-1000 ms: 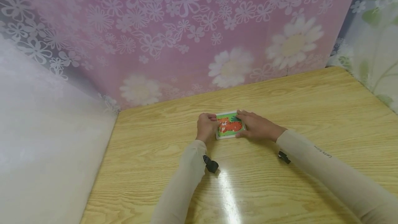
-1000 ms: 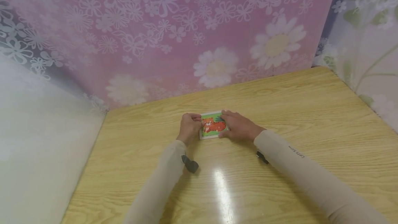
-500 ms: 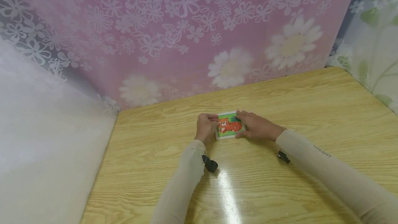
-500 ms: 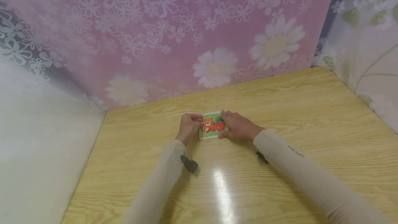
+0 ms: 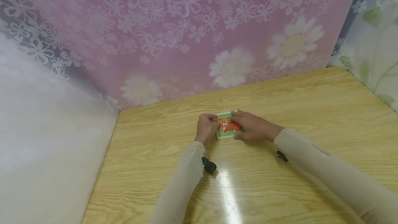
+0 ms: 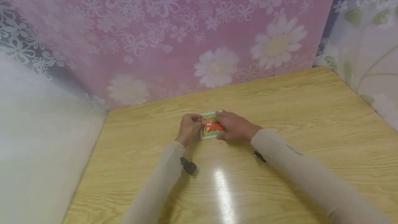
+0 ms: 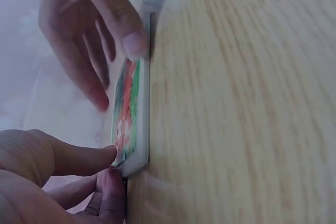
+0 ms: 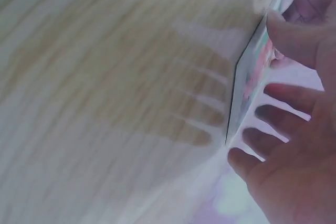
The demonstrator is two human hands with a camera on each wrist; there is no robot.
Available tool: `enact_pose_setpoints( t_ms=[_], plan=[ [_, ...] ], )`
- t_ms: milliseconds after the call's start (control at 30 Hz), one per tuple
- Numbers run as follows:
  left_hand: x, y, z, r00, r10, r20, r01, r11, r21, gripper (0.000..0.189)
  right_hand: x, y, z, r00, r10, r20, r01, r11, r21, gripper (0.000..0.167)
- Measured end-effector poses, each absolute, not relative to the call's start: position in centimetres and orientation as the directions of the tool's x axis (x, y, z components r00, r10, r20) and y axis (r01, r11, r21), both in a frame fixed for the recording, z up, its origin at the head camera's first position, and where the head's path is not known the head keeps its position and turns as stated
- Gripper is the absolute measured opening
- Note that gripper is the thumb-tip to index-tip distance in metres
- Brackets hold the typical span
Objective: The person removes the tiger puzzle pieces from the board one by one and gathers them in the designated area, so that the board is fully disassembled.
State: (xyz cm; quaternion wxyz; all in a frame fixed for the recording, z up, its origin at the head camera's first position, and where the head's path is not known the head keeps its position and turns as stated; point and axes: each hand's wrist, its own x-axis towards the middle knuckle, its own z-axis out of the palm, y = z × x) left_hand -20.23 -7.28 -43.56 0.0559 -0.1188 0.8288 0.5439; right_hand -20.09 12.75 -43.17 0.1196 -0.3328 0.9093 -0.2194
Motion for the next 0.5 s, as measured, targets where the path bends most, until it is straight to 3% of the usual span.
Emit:
enact_pose_setpoints(
  t_ms=[167, 500],
  plan=[
    [-20.32, -7.38, -43.64, -0.962, -0.122, -0.244, -0.272, 0.348, 0.897, 0.029, -19.79, 12.39, -43.27, -0.718, -0.688, -0.105, -0.566, 0.666, -0.486, 0.070],
    [-20.68, -7.55, -43.42, -0.955, -0.103, -0.277, -0.295, 0.289, 0.911, 0.027, -19.70, 12.10, -43.06, -0.711, -0.695, -0.106, -0.590, 0.672, -0.448, 0.063]
  ],
)
